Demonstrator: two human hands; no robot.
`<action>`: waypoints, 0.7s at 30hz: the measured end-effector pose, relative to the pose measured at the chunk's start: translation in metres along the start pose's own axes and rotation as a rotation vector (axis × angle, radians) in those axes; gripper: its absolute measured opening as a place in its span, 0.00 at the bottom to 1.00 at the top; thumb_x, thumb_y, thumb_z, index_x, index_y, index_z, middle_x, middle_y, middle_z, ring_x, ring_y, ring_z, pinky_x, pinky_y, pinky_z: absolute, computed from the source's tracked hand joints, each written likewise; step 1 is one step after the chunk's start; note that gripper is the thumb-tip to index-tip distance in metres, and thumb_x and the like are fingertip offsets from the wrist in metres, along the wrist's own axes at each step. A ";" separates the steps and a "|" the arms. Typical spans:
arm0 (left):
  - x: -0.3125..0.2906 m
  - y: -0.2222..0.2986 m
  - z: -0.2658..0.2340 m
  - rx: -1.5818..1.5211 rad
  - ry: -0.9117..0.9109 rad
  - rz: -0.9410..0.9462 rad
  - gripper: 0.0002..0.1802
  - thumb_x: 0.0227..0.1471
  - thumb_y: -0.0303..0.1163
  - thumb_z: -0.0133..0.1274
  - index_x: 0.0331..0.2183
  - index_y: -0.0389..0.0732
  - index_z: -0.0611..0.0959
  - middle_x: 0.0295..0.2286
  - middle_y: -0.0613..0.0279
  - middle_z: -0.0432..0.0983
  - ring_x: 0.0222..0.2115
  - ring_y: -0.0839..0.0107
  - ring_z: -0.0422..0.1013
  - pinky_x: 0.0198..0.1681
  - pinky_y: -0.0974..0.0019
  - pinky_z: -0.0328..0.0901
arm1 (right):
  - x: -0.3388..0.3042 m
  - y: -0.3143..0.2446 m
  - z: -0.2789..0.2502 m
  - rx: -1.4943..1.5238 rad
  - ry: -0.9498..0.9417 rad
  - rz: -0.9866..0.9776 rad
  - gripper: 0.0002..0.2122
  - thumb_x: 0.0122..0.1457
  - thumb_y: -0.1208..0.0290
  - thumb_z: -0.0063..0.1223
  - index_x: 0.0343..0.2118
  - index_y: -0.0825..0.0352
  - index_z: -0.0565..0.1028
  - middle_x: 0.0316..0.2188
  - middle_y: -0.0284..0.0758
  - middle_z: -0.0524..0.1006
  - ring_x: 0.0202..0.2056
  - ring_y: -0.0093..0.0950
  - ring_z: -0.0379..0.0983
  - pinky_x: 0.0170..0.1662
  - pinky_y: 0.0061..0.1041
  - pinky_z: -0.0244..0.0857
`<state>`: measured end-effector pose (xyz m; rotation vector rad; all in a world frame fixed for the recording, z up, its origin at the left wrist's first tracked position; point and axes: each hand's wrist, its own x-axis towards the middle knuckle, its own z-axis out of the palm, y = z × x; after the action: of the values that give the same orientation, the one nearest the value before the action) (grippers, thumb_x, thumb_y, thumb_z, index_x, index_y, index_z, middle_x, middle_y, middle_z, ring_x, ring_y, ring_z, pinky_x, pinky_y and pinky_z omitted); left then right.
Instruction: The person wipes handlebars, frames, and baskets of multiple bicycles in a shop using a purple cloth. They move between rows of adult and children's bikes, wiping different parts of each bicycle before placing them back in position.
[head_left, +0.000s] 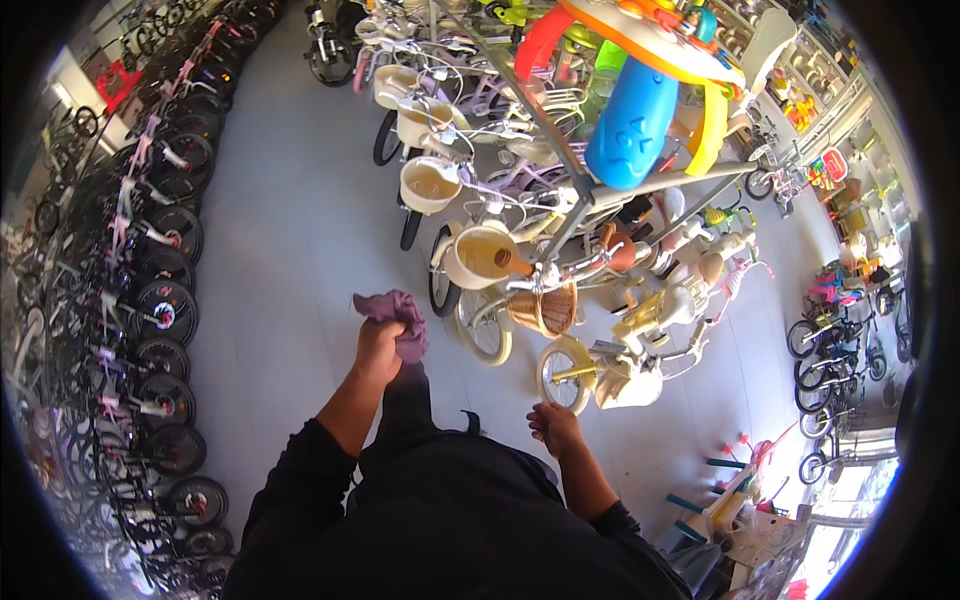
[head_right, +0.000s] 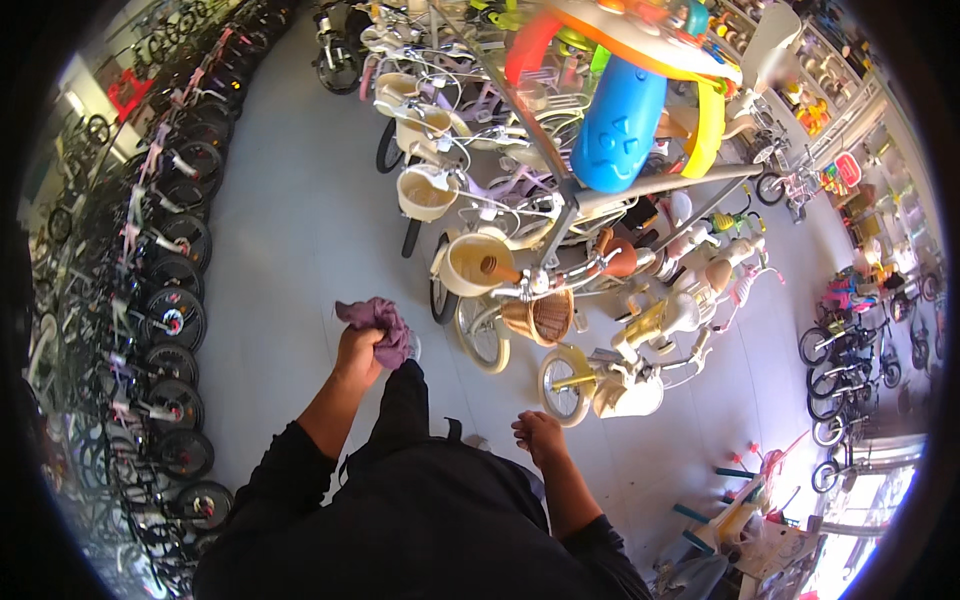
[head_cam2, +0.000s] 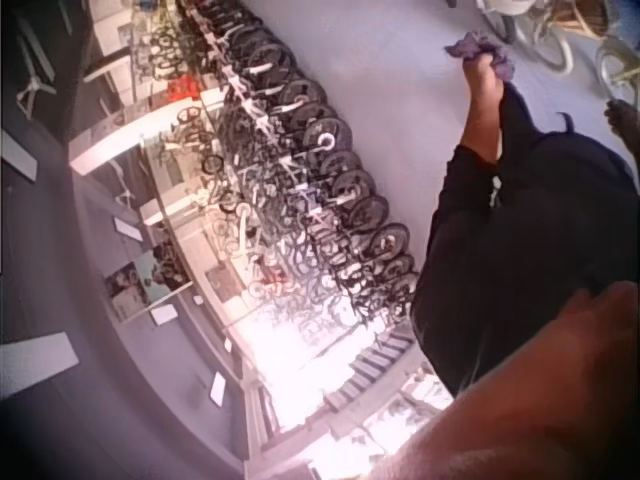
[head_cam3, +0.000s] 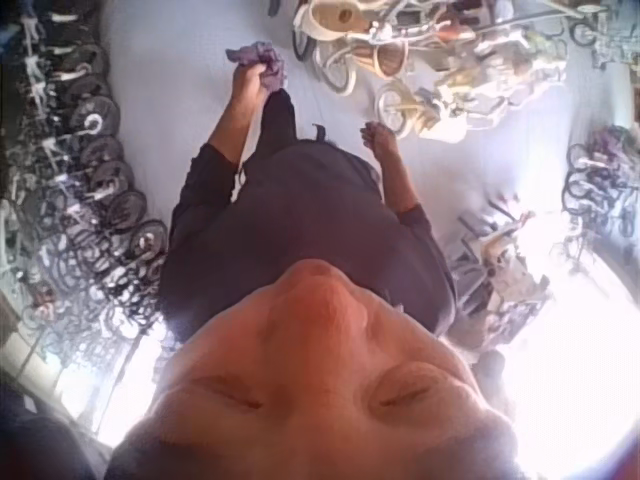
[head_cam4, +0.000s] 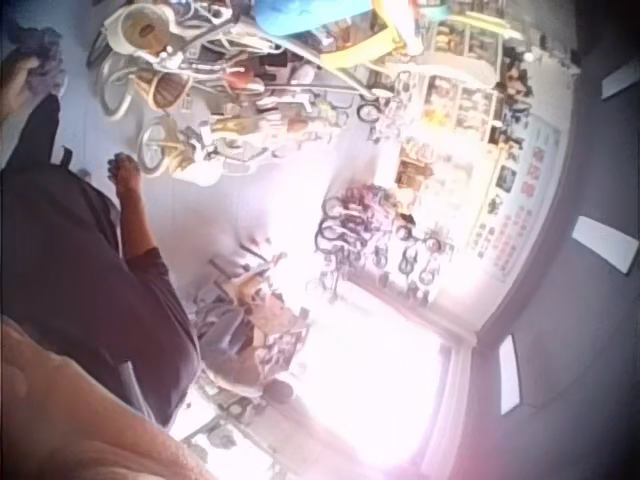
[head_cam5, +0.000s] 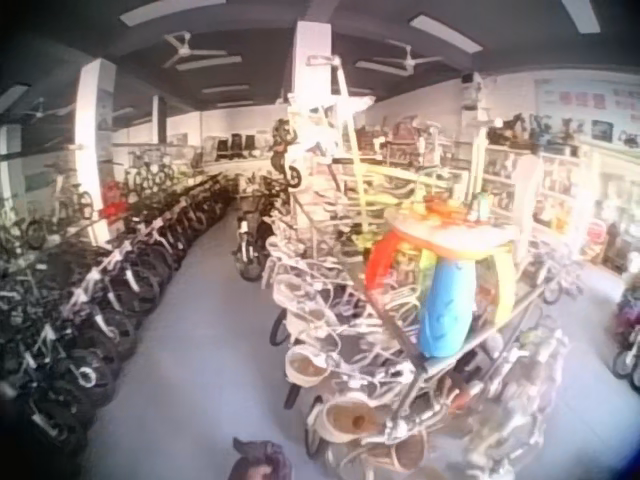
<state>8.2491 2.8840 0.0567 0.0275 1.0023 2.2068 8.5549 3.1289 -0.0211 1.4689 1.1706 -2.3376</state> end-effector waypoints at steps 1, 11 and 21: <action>0.034 0.005 0.002 0.028 0.105 0.018 0.18 0.47 0.18 0.44 0.42 0.36 0.78 0.31 0.55 0.75 0.31 0.62 0.74 0.36 0.57 0.71 | 0.009 -0.005 0.004 0.031 0.032 0.002 0.09 0.68 0.66 0.50 0.41 0.66 0.74 0.29 0.36 0.78 0.27 0.27 0.73 0.27 0.26 0.68; 0.395 0.005 -0.042 -0.131 0.025 -0.212 0.14 0.55 0.16 0.48 0.42 0.42 0.77 0.34 0.60 0.77 0.33 0.65 0.75 0.39 0.58 0.72 | 0.025 -0.036 0.087 0.371 0.313 -0.019 0.12 0.69 0.64 0.48 0.44 0.69 0.75 0.33 0.40 0.81 0.30 0.31 0.77 0.29 0.30 0.71; 0.388 0.020 -0.022 0.464 0.291 -0.325 0.12 0.59 0.31 0.63 0.43 0.38 0.82 0.32 0.63 0.81 0.32 0.64 0.79 0.38 0.60 0.75 | 0.055 -0.056 0.153 0.299 0.343 0.080 0.13 0.70 0.64 0.49 0.45 0.70 0.75 0.34 0.39 0.81 0.32 0.28 0.76 0.35 0.28 0.72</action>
<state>7.9385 3.0964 -0.0434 -0.2358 1.5449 1.6772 8.3914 3.0788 -0.0028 2.0416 0.8267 -2.3461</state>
